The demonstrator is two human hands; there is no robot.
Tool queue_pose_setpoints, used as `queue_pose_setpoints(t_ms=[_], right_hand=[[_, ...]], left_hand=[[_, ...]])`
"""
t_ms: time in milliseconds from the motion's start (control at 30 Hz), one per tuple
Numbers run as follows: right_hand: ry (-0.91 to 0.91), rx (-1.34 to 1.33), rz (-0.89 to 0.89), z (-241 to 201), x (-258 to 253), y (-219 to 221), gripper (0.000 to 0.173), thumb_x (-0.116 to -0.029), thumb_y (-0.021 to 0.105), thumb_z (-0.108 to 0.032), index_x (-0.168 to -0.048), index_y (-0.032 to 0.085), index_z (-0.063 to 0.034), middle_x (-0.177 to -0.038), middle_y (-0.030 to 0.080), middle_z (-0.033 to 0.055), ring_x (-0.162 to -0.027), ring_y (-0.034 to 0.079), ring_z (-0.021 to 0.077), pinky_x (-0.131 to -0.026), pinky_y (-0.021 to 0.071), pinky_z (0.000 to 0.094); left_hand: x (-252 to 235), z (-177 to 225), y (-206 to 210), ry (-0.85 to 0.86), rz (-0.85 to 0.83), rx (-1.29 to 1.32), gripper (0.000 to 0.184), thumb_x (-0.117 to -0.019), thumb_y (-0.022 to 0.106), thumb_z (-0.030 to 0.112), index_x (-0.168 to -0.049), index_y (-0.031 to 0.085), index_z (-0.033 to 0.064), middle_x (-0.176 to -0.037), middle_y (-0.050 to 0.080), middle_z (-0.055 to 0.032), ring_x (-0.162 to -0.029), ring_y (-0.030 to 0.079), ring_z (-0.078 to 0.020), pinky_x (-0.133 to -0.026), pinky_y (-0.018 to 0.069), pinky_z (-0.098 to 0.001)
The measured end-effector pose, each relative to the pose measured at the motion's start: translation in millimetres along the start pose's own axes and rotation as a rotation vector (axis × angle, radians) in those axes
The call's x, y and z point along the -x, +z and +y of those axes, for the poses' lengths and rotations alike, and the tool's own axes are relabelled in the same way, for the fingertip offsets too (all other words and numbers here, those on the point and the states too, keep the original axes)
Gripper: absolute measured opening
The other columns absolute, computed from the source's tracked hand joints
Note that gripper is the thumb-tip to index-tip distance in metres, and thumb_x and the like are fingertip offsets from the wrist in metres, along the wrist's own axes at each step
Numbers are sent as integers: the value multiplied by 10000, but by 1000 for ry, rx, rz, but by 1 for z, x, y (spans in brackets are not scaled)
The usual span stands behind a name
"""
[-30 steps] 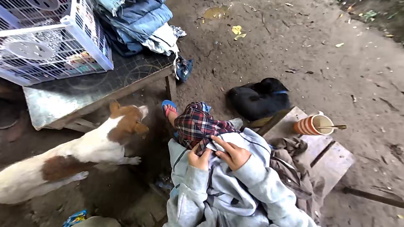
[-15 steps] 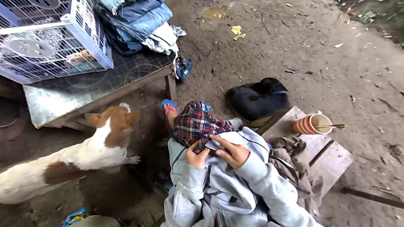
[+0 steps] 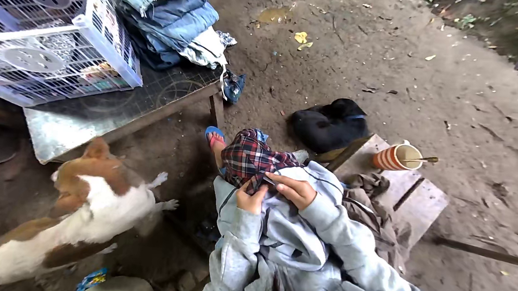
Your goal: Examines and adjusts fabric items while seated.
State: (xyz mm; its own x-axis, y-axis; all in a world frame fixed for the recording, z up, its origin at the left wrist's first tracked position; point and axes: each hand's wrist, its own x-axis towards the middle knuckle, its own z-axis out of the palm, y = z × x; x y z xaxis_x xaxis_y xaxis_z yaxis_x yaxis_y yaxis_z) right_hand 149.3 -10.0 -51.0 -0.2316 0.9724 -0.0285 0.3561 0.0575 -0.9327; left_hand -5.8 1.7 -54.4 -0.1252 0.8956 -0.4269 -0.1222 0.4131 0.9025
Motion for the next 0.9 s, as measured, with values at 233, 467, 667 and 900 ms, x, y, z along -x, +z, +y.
queue_pose_setpoints(t_ms=[233, 467, 667, 900], right_hand=[[-20, 145, -24, -5, 3, 2, 409, -1061, 466, -203, -1398, 617, -26, -1303, 686, 187, -1116, 711, 325, -973, 546, 498], [137, 420, -5, -20, 15, 6, 500, -1045, 535, -306, -1497, 524, -91, -1111, 719, 268, -772, 719, 456, -670, 560, 613], [80, 442, 91, -16, 8, 14, 478, -1032, 554, -282, -1470, 557, -89, -1066, 730, 248, -716, 717, 429, -623, 564, 586], [41, 249, -7, 0, 13, 0, 543, -1050, 502, -335, -1480, 497, -4, -827, 699, 183, -648, 662, 328, -630, 557, 533]], left_hand=[[1, 6, 1, -36, 47, -37, 192, -819, 668, -142, -1009, 645, -163, -880, 695, -93, -814, 627, 12, -799, 523, -169], [2, 0, 1, -5, 32, 24, 196, -816, 638, -156, -1012, 636, -164, -842, 694, -41, -784, 626, 47, -776, 527, -154], [3, -2, 3, 8, 52, -14, 197, -833, 669, -122, -1023, 640, -168, -880, 709, -80, -818, 642, 27, -813, 533, -166], [3, -4, 2, 7, 72, 8, 244, -827, 638, -127, -1063, 620, -185, -918, 702, -93, -836, 629, 36, -817, 523, -158]])
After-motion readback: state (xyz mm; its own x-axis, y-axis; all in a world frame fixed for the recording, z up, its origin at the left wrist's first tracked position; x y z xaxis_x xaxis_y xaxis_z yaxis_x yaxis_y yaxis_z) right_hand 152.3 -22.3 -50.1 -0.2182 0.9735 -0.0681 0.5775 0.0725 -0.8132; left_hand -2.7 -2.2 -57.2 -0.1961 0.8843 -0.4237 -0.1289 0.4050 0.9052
